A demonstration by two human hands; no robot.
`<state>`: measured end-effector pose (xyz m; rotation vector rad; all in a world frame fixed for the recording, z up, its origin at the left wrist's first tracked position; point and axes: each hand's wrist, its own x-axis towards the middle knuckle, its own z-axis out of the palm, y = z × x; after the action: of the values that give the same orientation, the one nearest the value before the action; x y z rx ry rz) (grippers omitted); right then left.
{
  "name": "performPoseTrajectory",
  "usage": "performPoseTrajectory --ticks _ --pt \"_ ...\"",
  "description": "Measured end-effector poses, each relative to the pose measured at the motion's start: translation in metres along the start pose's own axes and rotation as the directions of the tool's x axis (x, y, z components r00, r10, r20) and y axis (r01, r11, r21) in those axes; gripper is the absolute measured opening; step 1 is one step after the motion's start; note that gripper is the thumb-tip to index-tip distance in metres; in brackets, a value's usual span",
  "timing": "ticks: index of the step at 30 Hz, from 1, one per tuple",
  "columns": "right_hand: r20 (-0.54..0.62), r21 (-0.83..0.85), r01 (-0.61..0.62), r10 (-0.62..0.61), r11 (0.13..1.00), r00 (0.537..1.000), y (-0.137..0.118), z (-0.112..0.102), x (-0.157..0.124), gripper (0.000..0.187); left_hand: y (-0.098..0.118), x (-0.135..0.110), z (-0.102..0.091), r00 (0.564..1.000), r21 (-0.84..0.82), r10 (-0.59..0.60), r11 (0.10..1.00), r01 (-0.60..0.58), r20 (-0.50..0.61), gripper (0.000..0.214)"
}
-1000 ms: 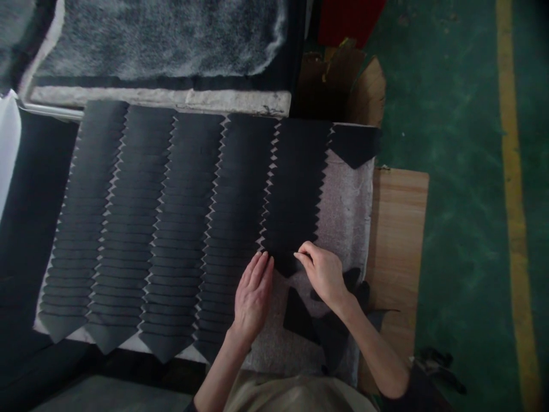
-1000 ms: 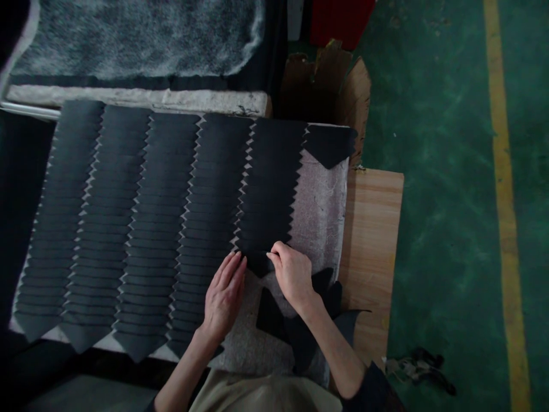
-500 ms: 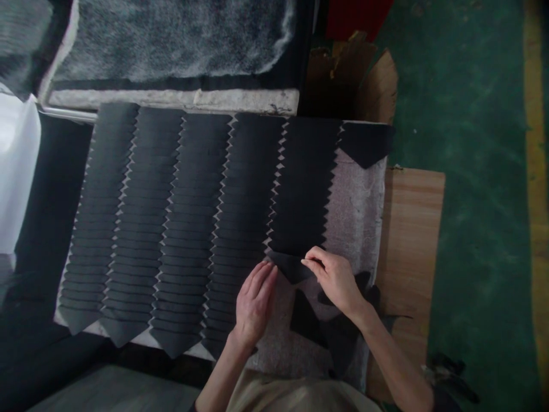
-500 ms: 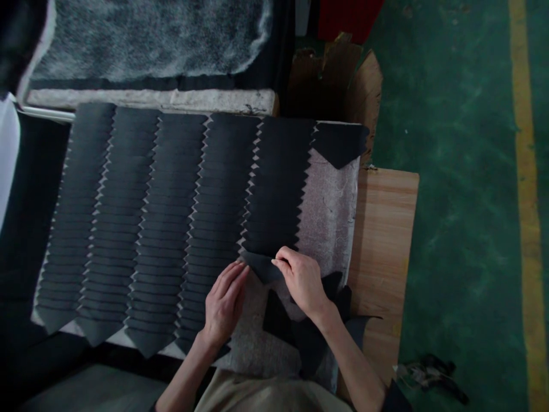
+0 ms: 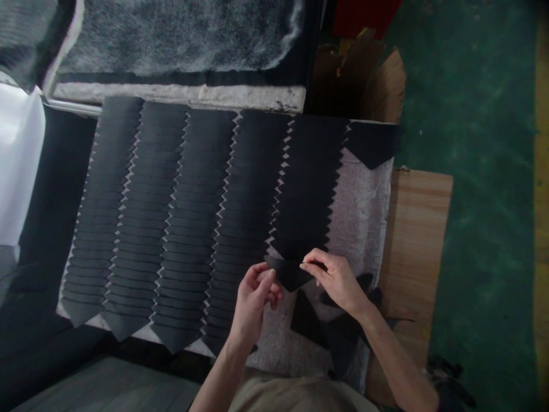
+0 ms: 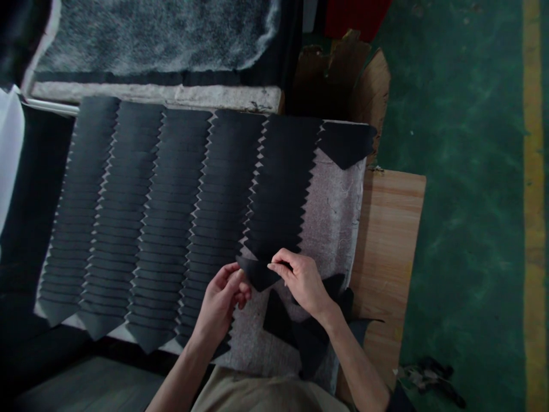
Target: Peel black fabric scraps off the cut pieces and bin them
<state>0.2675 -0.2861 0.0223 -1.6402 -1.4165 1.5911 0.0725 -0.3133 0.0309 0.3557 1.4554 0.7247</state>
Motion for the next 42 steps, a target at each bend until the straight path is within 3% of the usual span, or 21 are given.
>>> performPoseTrajectory --ticks 2,4,8,13,26,38,40,42 --pt "-0.001 -0.005 -0.008 0.008 1.000 1.000 0.000 0.000 0.001 0.020 0.000 0.002 0.000 0.998 -0.085 -0.060 0.995 0.060 0.003 0.038" --pt "-0.026 -0.057 -0.013 0.012 0.998 1.000 0.001 0.000 0.001 0.019 -0.001 0.006 0.001 0.999 -0.097 -0.048 0.994 0.046 -0.011 0.034" --pt "-0.100 -0.271 0.014 -0.042 0.962 0.994 0.003 0.000 0.004 0.018 -0.002 0.016 0.005 0.995 0.037 0.064 0.997 -0.062 -0.074 0.031" --pt "-0.128 -0.424 0.039 -0.103 0.905 0.986 0.007 0.002 0.006 0.017 -0.002 0.024 0.010 0.990 0.175 0.083 0.983 -0.062 -0.118 0.035" --pt "-0.118 -0.473 0.049 -0.118 0.880 0.986 0.009 0.001 0.007 0.014 -0.006 0.027 0.013 0.978 0.306 0.125 0.950 -0.069 -0.166 0.035" --pt "-0.121 -0.506 0.021 -0.096 0.862 0.988 0.003 0.000 0.011 0.014 -0.008 0.024 0.011 0.976 0.359 0.167 0.927 -0.107 -0.140 0.032" --pt "-0.122 -0.515 0.011 -0.085 0.857 0.989 0.002 0.000 0.012 0.013 -0.008 0.021 0.009 0.976 0.400 0.187 0.907 -0.128 -0.112 0.030" --pt "-0.124 -0.515 0.004 -0.079 0.857 0.989 0.002 0.000 0.012 0.012 -0.008 0.017 0.007 0.956 0.535 0.288 0.817 -0.214 -0.059 0.025"
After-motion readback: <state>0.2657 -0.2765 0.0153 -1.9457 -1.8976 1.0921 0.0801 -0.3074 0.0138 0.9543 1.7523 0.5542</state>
